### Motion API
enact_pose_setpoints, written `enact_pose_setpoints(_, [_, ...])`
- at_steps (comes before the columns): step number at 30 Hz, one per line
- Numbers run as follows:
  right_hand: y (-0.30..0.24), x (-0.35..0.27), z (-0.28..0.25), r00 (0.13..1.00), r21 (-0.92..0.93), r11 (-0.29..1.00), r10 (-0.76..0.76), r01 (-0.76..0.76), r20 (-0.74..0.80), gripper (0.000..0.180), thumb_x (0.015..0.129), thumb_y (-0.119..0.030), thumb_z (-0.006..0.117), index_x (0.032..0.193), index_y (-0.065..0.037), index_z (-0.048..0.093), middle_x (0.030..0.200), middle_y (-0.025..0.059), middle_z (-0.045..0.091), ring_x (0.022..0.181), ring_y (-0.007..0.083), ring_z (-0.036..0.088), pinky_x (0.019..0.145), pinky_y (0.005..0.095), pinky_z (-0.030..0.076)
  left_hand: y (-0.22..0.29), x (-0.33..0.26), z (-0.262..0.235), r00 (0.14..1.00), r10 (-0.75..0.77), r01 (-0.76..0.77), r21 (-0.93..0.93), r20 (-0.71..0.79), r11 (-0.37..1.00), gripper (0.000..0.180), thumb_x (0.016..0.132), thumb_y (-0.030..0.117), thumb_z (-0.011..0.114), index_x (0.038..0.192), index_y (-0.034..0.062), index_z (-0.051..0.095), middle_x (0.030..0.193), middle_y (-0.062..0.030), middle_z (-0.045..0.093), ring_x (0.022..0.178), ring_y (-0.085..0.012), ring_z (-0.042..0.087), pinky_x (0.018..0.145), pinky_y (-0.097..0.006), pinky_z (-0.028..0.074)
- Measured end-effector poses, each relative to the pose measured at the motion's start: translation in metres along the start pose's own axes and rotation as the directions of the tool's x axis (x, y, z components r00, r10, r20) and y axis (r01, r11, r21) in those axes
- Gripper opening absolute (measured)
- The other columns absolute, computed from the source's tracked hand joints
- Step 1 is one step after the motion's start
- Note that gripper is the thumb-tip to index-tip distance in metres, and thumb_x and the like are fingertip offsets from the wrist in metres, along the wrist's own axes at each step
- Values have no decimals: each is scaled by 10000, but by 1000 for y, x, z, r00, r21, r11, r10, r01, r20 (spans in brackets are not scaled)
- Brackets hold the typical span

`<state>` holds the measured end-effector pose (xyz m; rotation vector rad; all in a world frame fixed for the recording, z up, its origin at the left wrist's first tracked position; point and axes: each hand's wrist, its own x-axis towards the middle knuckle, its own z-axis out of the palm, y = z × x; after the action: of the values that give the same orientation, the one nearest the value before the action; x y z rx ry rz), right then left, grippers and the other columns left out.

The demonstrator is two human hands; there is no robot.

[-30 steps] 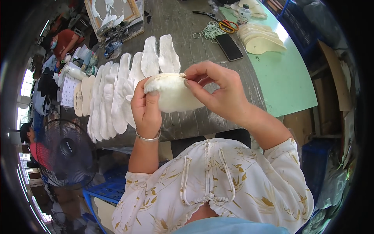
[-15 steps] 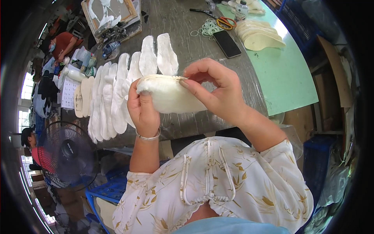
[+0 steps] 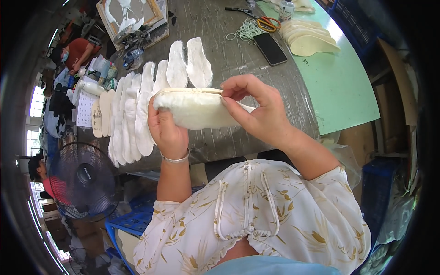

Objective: Preparing shoe insoles by aligning and stacking layers of fur lining and backing.

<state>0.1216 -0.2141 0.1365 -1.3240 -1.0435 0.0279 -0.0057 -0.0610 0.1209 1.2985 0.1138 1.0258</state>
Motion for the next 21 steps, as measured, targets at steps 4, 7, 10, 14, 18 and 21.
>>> enact_pose_setpoints(4, [3, 1, -3, 1000, -22, 1000, -8, 7, -26, 217, 818, 20, 699, 1021, -23, 634, 875, 85, 662, 775, 165, 682, 688, 279, 562, -3, -1, 0, 1000, -3, 3, -7, 7, 1000, 325, 1005, 200, 511, 1208, -54, 519, 1116, -115, 608, 1027, -188, 594, 929, -335, 466])
enact_pose_setpoints(7, [6, 3, -5, 999, -6, 1000, -21, 20, -43, 254, 797, 29, 715, 1032, -22, 634, 894, 85, 630, 754, 165, 669, 660, 273, 553, -3, 0, 0, 999, 25, -23, -45, 38, 999, 340, 999, 208, 520, 1209, -59, 517, 1117, -116, 605, 1025, -188, 592, 928, -336, 465])
enact_pose_setpoints(10, [6, 6, -8, 1000, -40, 999, 20, -20, 7, 216, 816, -20, 713, 1025, -31, 663, 900, 85, 669, 731, 164, 666, 638, 278, 541, -5, 4, -4, 997, 43, -42, -19, 65, 999, 338, 1003, 210, 515, 1213, -55, 523, 1136, -111, 607, 1036, -190, 597, 928, -340, 472])
enact_pose_setpoints(14, [10, 18, -10, 990, -49, 994, 102, -98, 100, 153, 868, -72, 673, 1014, -40, 705, 832, 90, 711, 666, 152, 636, 622, 271, 514, -1, 21, 1, 996, -90, 91, -62, 24, 994, 300, 1031, 169, 456, 1239, -34, 529, 1158, -114, 625, 1047, -193, 624, 925, -337, 501])
enact_pose_setpoints(18, [27, 28, -19, 987, 99, 984, 145, -151, 74, 179, 902, -67, 632, 1064, -27, 698, 874, 89, 723, 705, 113, 638, 661, 258, 522, -3, 47, -1, 987, -162, 159, -83, -25, 984, 375, 1034, 189, 375, 1316, -39, 471, 1297, -174, 558, 1204, -295, 559, 1037, -439, 447])
enact_pose_setpoints(21, [26, 27, -25, 987, 102, 983, 148, -154, 58, 187, 897, -78, 637, 1065, -36, 707, 901, 73, 725, 705, 102, 629, 653, 255, 514, -7, 55, -17, 992, -124, 129, -226, 38, 966, 348, 1033, 197, 428, 1294, -22, 502, 1260, -148, 588, 1154, -264, 592, 1002, -421, 481])
